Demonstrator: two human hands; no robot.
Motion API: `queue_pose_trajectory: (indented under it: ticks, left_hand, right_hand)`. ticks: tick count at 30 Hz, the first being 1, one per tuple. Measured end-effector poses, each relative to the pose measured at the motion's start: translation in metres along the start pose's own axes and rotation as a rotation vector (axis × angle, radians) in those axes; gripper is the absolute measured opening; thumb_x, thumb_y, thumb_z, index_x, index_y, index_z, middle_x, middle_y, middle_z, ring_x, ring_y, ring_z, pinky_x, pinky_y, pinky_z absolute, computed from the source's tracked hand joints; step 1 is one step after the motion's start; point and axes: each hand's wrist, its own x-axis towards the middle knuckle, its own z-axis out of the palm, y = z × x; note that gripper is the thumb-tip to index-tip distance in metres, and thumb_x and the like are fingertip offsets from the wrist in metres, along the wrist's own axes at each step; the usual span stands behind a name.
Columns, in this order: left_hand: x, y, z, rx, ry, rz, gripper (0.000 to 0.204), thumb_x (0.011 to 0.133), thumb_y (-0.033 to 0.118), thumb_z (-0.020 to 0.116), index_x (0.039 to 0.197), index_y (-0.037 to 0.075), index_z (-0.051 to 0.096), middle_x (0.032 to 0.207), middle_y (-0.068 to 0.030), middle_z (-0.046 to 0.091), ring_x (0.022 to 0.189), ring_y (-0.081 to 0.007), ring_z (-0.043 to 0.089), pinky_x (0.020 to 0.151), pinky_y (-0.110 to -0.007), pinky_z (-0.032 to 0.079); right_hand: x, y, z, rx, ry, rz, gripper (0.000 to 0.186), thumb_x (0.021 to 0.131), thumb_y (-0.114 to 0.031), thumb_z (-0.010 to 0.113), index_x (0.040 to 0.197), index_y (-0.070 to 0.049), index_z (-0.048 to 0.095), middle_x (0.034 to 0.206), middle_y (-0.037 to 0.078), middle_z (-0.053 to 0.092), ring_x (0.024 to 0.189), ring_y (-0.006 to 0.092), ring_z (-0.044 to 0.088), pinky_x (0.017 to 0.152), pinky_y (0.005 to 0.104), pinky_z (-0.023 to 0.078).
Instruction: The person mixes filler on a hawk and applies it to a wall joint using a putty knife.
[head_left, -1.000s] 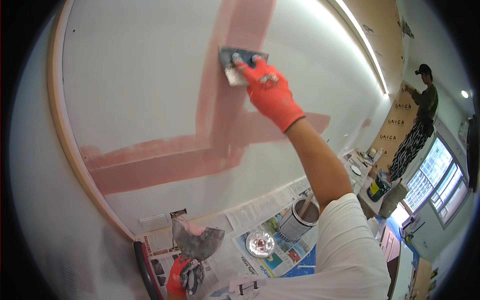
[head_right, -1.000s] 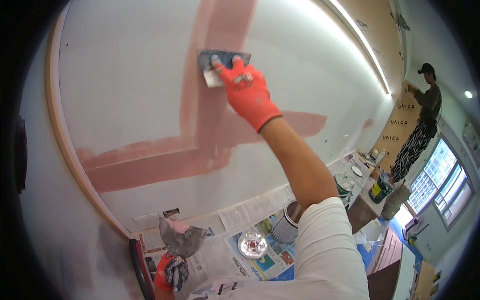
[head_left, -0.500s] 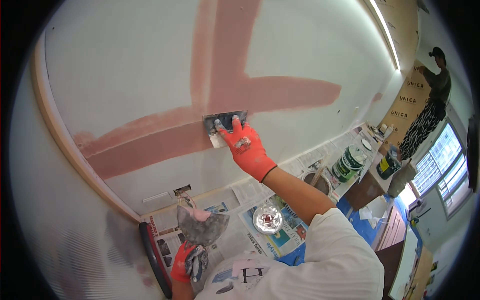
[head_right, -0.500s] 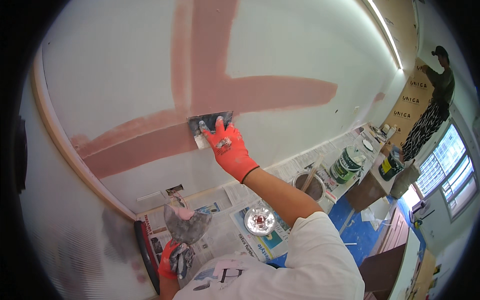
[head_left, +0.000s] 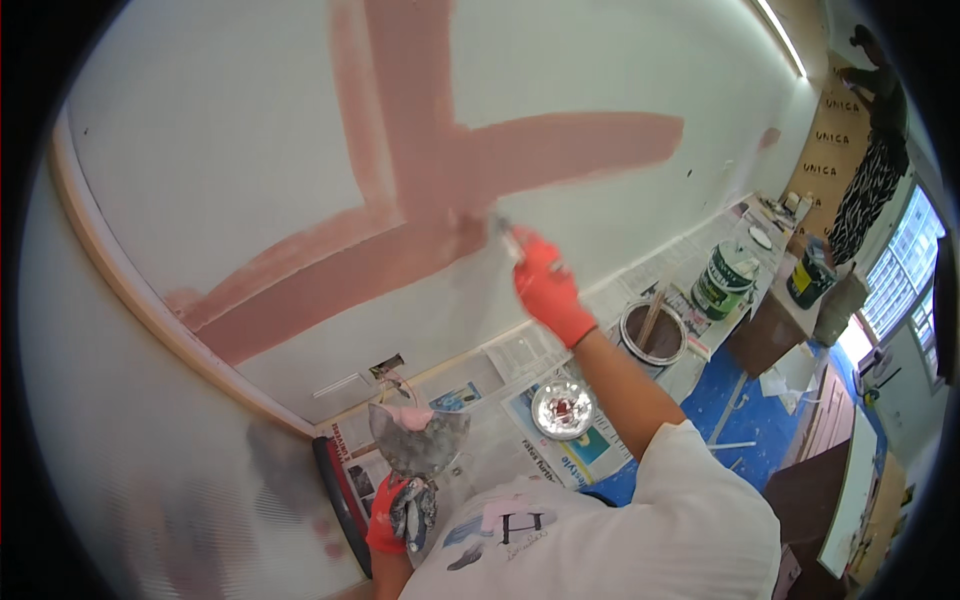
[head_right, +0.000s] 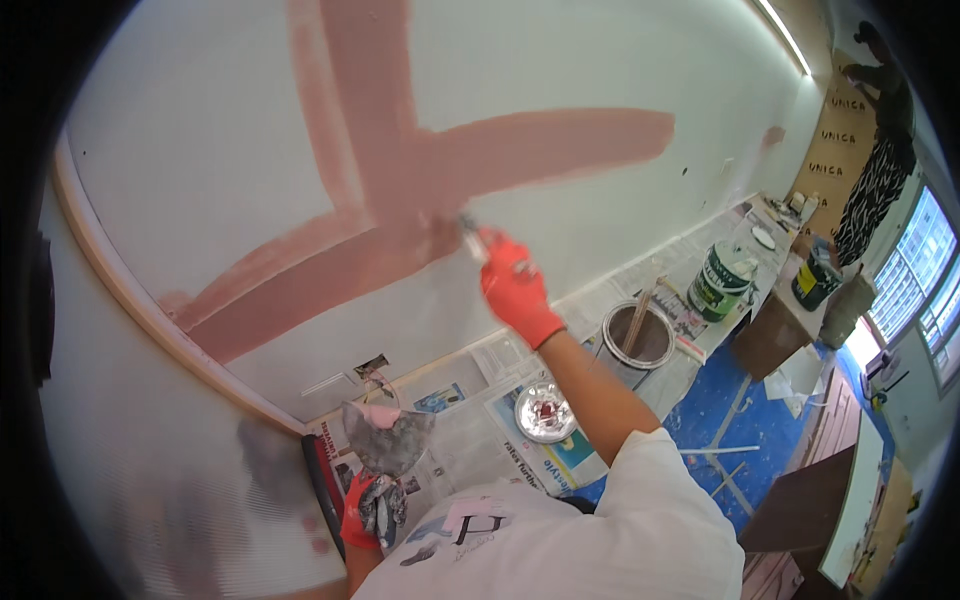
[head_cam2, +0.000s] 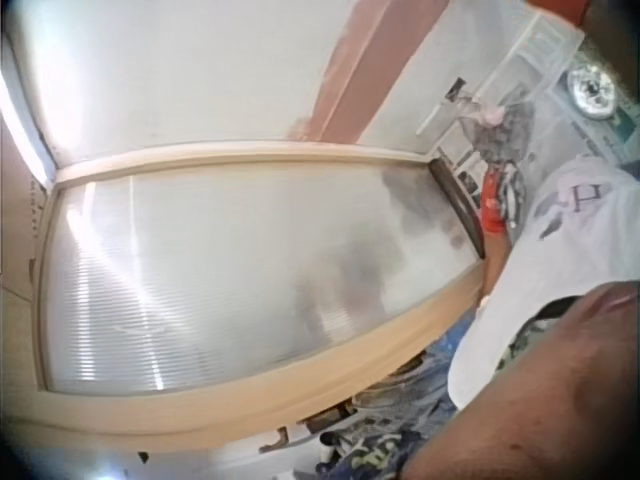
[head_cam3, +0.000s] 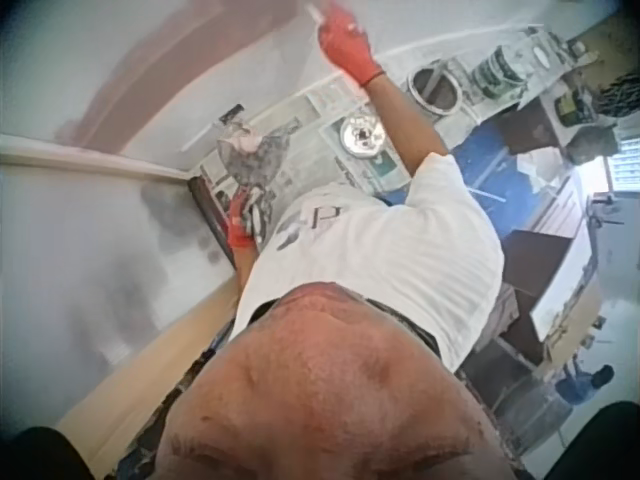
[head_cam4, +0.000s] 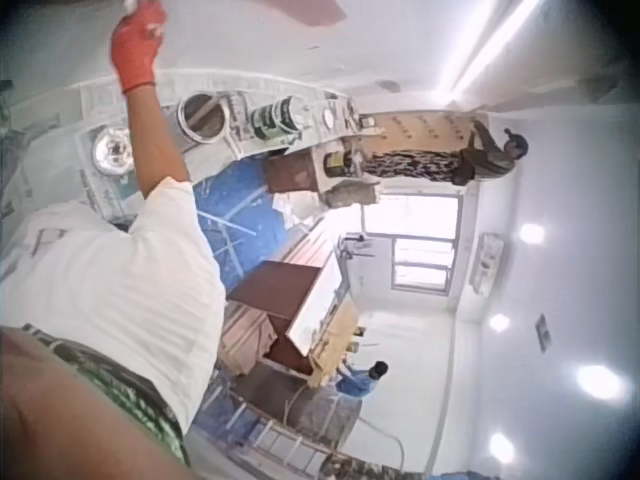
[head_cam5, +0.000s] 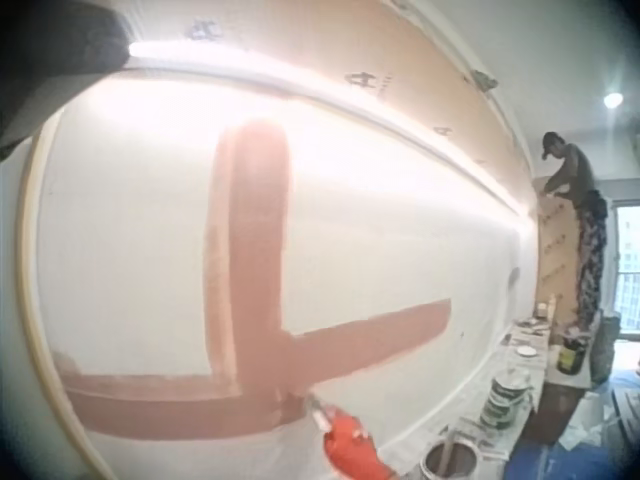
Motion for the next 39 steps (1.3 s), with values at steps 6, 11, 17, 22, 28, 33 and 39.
queue_pose_trajectory:
  ticks: [6, 11, 17, 22, 28, 33, 39]
  left_hand:
    - [-0.002, 0.001, 0.013, 0.138, 0.043, 0.045, 0.025, 0.092, 0.026, 0.061, 0.102, 0.004, 0.056, 0.075, -0.0095, 0.062, 0.054, -0.0211, 0.06, 0.047, -0.033, 0.05]
    - [0.01, -0.001, 0.008, 0.119, 0.014, 0.004, 0.028, 0.092, 0.028, 0.06, 0.103, 0.003, 0.057, 0.077, -0.0107, 0.062, 0.057, -0.0218, 0.061, 0.048, -0.033, 0.051]
    - [0.005, 0.011, -0.004, 0.726, 0.111, 0.528, 0.036, 0.095, 0.033, 0.059, 0.106, -0.001, 0.06, 0.084, -0.0124, 0.066, 0.063, -0.0249, 0.064, 0.056, -0.037, 0.054]
    - [0.008, 0.008, 0.03, 0.979, 0.491, 0.796, 0.034, 0.094, 0.018, 0.061, 0.121, -0.001, 0.06, 0.091, -0.0166, 0.069, 0.078, -0.0322, 0.068, 0.071, -0.038, 0.054]
    - [0.03, 0.029, 0.078, 1.567, 0.31, 0.753, 0.043, 0.091, 0.022, 0.065, 0.128, 0.002, 0.059, 0.096, -0.0252, 0.067, 0.086, -0.0408, 0.066, 0.074, -0.043, 0.054]
    - [0.03, -0.015, 0.04, 1.699, 0.053, 0.548, 0.051, 0.093, 0.029, 0.063, 0.137, 0.003, 0.056, 0.093, -0.021, 0.069, 0.083, -0.0352, 0.068, 0.073, -0.043, 0.053]
    - [0.013, -0.055, 0.015, 1.593, 0.121, 0.273, 0.063, 0.093, 0.039, 0.063, 0.136, -0.005, 0.052, 0.078, -0.0226, 0.066, 0.074, -0.0345, 0.067, 0.07, -0.043, 0.05]
  right_hand:
    - [0.034, 0.034, 0.011, 0.104, 0.131, 0.225, 0.05, 0.091, -0.01, 0.056, 0.14, -0.012, 0.051, 0.133, 0.015, 0.058, 0.11, 0.0372, 0.058, 0.091, 0.0479, 0.05]
    - [0.006, -0.05, 0.04, -0.031, 0.01, 0.076, 0.053, 0.088, -0.013, 0.06, 0.141, -0.018, 0.052, 0.133, 0.013, 0.058, 0.11, 0.0349, 0.058, 0.092, 0.0464, 0.051]
    - [-0.043, -0.069, 0.007, 0.931, -0.483, 0.55, 0.034, 0.093, -0.016, 0.06, 0.126, -0.01, 0.061, 0.106, 0.009, 0.068, 0.092, 0.0266, 0.068, 0.079, 0.0424, 0.057]
    - [-0.13, -0.054, 0.009, 1.997, -0.473, 1.242, 0.02, 0.091, -0.02, 0.064, 0.109, -0.012, 0.059, 0.093, 0.007, 0.064, 0.084, 0.0253, 0.068, 0.069, 0.0529, 0.063]
    - [-0.142, -0.094, -0.032, 2.087, -0.603, 1.433, 0.035, 0.092, -0.031, 0.069, 0.122, -0.017, 0.06, 0.108, 0.004, 0.067, 0.095, 0.0217, 0.068, 0.072, 0.0381, 0.06]
    - [-0.108, -0.03, -0.031, 1.112, -0.221, 0.305, 0.055, 0.087, -0.021, 0.074, 0.138, -0.012, 0.056, 0.127, 0.012, 0.061, 0.117, 0.0264, 0.06, 0.095, 0.0382, 0.053]
    - [0.066, 0.035, -0.07, 0.592, -0.033, 0.527, 0.037, 0.1, -0.025, 0.052, 0.13, -0.004, 0.055, 0.111, 0.016, 0.067, 0.092, 0.0319, 0.065, 0.083, 0.0432, 0.052]
